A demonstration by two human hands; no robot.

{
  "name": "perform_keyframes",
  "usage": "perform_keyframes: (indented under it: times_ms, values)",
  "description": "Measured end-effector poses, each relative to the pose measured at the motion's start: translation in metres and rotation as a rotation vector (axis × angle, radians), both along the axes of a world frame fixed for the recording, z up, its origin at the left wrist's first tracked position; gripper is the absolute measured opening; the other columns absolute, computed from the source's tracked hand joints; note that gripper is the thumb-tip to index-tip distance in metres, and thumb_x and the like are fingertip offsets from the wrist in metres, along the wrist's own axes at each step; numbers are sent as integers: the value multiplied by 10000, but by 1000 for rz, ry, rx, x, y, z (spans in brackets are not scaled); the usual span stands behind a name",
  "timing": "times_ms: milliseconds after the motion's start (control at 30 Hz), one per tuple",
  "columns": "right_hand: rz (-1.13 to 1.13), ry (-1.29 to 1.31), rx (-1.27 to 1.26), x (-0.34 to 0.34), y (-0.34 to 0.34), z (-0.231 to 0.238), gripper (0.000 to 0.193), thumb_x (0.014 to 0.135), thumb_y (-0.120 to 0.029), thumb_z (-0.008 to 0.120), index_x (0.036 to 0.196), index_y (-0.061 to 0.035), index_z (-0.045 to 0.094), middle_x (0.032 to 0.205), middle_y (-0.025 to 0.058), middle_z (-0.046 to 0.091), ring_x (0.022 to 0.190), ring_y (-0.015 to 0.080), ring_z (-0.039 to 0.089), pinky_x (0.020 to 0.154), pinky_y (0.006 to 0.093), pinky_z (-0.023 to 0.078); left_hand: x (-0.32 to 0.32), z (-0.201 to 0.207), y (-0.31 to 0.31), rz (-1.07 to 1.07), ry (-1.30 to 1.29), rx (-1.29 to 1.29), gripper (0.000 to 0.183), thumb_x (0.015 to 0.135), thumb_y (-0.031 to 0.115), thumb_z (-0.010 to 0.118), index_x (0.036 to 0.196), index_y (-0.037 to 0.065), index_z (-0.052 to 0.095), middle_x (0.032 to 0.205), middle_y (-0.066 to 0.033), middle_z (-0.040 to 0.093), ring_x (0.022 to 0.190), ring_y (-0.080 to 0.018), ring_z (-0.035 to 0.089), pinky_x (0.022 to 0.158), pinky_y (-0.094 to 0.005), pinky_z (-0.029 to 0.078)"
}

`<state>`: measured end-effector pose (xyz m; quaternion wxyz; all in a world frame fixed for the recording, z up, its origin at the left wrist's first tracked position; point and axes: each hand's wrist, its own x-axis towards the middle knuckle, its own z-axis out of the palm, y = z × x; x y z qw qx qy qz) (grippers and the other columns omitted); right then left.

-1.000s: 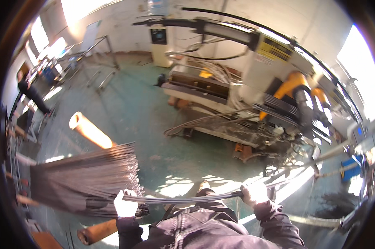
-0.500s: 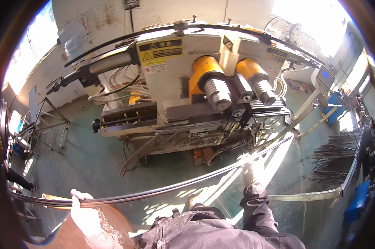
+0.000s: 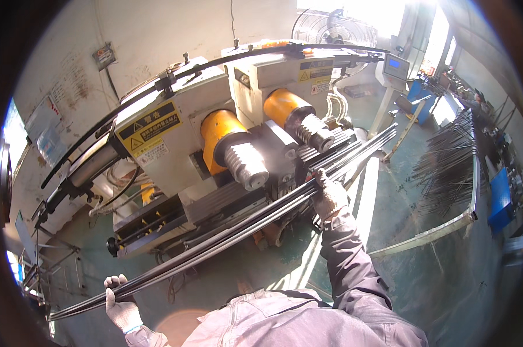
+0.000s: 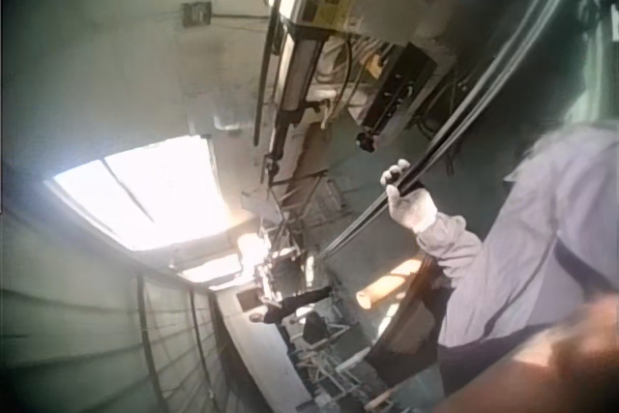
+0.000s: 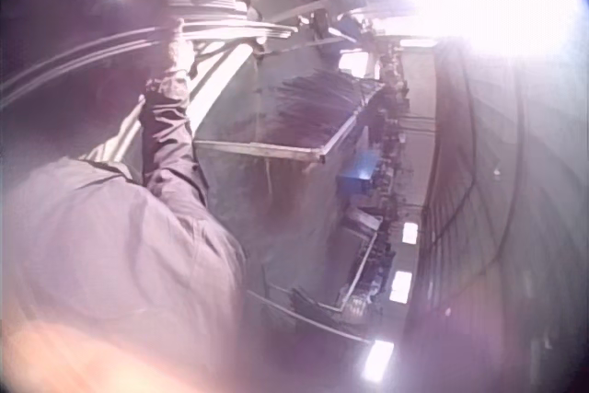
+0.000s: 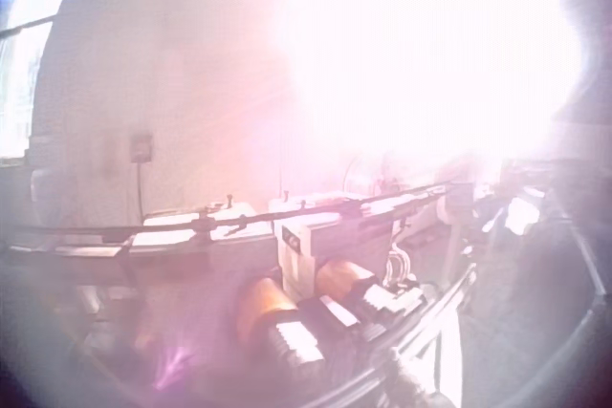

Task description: The person repeatedly picks up bundles of long metal rods from a floor stack and feeds them into a rolling machine. The rods are guided through the rollers and then placed onto a growing output pile. The cycle of picking, feeding, and stacking continues throughout the clip.

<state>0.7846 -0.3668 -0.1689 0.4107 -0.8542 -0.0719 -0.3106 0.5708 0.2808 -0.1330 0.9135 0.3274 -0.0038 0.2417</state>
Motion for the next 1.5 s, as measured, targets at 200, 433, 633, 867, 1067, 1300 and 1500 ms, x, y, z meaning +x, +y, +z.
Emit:
perform_keyframes:
  times_ms: [200,433,633,867,1067,1300,1500]
  values:
    - [-457,219,-480,47,39,-18,575,903,-83,740,1462,4,639,1159,245,752,1108,389,727,934,427,593,60,-21,16,146,266,-44,251,1146,289,638,1094,47,683,1058,-58,678,1078,-252,677,1149,-476,543]
    - [-429,211,-464,90,56,-62,394,1075,-63,520,1452,8,612,1197,182,742,1150,295,721,960,364,583,127,-48,-43,74,565,-17,300,1134,320,659,1114,29,728,1149,-108,757,1140,-306,711,1124,-489,552]
    - [-500,380,-682,164,45,-138,370,979,-62,631,1342,-12,685,1065,154,772,1013,322,760,876,397,595,162,-55,-82,-115,528,-2,331,1148,327,633,1235,18,711,1278,-141,742,1264,-316,674,1161,-532,537]
    - [-548,348,-803,178,42,-140,292,914,-149,720,1196,-86,758,916,44,804,874,270,800,755,388,595,176,-49,-36,41,456,-152,307,1112,298,683,1185,6,747,1182,-121,765,1133,-304,712,1086,-502,553]
    - [-592,302,-660,144,66,-88,157,867,-77,732,1009,-93,796,856,96,783,827,287,779,743,412,581,157,-53,25,162,436,176,414,1170,349,533,1248,-2,739,1228,-149,768,1182,-293,727,1116,-481,565]
    - [-523,480,-908,136,82,-62,91,874,-129,738,867,-148,827,827,59,785,864,261,783,761,407,545,182,-65,-52,238,621,45,381,1127,312,663,1332,5,758,1381,-165,758,1244,-284,718,1152,-407,527]
    - [-424,338,-942,132,58,-54,116,884,-130,728,882,-181,832,873,33,796,885,249,787,777,402,548,189,-72,-49,70,516,-321,341,1107,244,663,1347,19,753,1324,-139,786,1205,-287,746,1115,-437,563]
